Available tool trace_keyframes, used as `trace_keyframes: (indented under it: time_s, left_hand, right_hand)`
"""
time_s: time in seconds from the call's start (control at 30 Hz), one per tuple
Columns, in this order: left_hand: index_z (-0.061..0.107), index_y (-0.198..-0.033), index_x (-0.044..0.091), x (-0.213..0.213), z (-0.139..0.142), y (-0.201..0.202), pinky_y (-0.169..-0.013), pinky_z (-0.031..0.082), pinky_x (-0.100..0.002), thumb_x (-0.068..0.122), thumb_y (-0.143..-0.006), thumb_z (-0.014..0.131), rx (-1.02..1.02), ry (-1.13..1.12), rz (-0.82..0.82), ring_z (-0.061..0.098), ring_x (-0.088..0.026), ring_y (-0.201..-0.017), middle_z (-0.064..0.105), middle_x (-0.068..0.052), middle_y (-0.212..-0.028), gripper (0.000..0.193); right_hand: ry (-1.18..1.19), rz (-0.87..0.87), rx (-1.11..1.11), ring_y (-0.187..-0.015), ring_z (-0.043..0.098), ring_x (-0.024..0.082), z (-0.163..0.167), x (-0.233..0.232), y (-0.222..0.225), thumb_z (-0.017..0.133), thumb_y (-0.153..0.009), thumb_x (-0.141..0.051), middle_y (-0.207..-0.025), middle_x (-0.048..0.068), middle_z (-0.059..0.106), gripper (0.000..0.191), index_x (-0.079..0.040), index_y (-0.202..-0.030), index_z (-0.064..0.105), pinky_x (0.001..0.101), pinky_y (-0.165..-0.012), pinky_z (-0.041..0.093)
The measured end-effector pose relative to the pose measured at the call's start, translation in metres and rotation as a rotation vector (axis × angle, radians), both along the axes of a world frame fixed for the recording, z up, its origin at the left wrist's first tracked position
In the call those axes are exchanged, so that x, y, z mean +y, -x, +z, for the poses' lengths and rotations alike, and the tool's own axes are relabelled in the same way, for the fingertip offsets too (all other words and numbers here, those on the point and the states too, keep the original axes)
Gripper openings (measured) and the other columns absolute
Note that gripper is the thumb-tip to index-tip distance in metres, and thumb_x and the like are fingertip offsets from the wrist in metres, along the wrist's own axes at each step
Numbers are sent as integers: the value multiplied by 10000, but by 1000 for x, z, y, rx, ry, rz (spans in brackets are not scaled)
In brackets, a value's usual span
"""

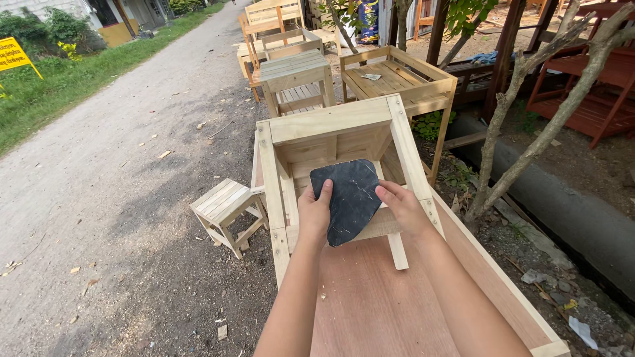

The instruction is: The person sands a small wooden stool frame resting on a work surface, using a sheet of sandpaper held by hand. They sand the rails and edges, flip and reposition the stool to reach other sides, and continue sanding the top rails and frame surfaces.

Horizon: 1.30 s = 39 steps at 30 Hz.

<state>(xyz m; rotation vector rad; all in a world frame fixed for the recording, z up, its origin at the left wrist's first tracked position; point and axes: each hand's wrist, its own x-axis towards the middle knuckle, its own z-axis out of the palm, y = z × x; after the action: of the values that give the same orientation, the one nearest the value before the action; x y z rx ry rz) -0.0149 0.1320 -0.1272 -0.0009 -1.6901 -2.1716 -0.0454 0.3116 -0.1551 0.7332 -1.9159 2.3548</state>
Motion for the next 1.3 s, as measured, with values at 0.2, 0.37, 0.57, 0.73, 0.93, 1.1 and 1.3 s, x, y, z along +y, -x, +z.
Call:
trace_keyframes:
  time_s: [0.2, 0.37, 0.57, 0.73, 0.93, 1.1, 1.3]
  left_hand:
    - [723, -1125, 14, 15, 9, 6, -767, 539, -267, 219, -988, 672, 45, 13, -86, 651, -89, -822, 755, -21, -960, 252]
    - [756, -1090, 34, 45, 14, 28, -734, 535, -263, 248, -949, 716, 52, 156, -88, 642, -77, -790, 758, 3, -920, 259]
    - [762, -1083, 0, 81, 40, 71, -724, 522, -257, 270, -983, 736, 241, 244, 33, 613, -78, -787, 739, -25, -890, 289]
    - [698, -1232, 99, 85, 57, 94, -949, 484, -397, 238, -965, 699, 226, 672, 433, 582, -244, -1063, 691, -72, -1109, 301]
    - [594, -1360, 130, 72, 61, 118, -1192, 219, -543, 254, -942, 612, 188, 1210, 734, 305, -367, -1448, 496, -139, -1469, 436]
    - [487, -1495, 117, 52, 78, 149, -1192, 98, -593, 395, -1015, 462, 379, 1462, 900, 222, -402, -1500, 441, -174, -1561, 556]
    - [500, -1488, 124, 38, 81, 164, -1199, 172, -610, 432, -1007, 423, 153, 1493, 768, 420, -360, -1352, 558, -123, -1376, 576]
  right_hand:
    - [73, 479, -8, -1187, 606, 214, -14, 40, -2, 787, -847, -487, -1289, 92, 673, 834, -3, -1482, 545, 393, -1007, 481]
    - [-11, 474, -126, -1090, 695, 250, -4, 61, 23, 728, -821, -546, -1197, 115, 740, 792, 3, -1377, 598, 440, -865, 595]
    - [-492, 31, -79, -1077, 657, 153, 36, 74, 77, 645, -936, -399, -1209, 62, 735, 515, -56, -1320, 667, 353, -894, 527]
    - [-392, -425, 484, -1255, 613, 287, 93, 95, 105, 489, -1043, -209, -1419, 158, 626, 482, -93, -1505, 410, 368, -1028, 484]
    - [-1499, -639, 575, -1518, 86, 470, 92, 75, 117, 522, -924, -132, -1702, 149, -30, 828, -273, -1638, 125, 549, -1179, 230]
    - [-1450, -505, 690, -1553, 0, 402, 50, 50, 140, 440, -1015, -404, -1704, 165, -35, 747, -58, -1596, 121, 503, -1220, 155]
    - [-1322, -494, 573, -1543, -32, 373, 92, 32, 188, 420, -972, -529, -1682, 156, -29, 847, -68, -1611, 108, 453, -1230, 102]
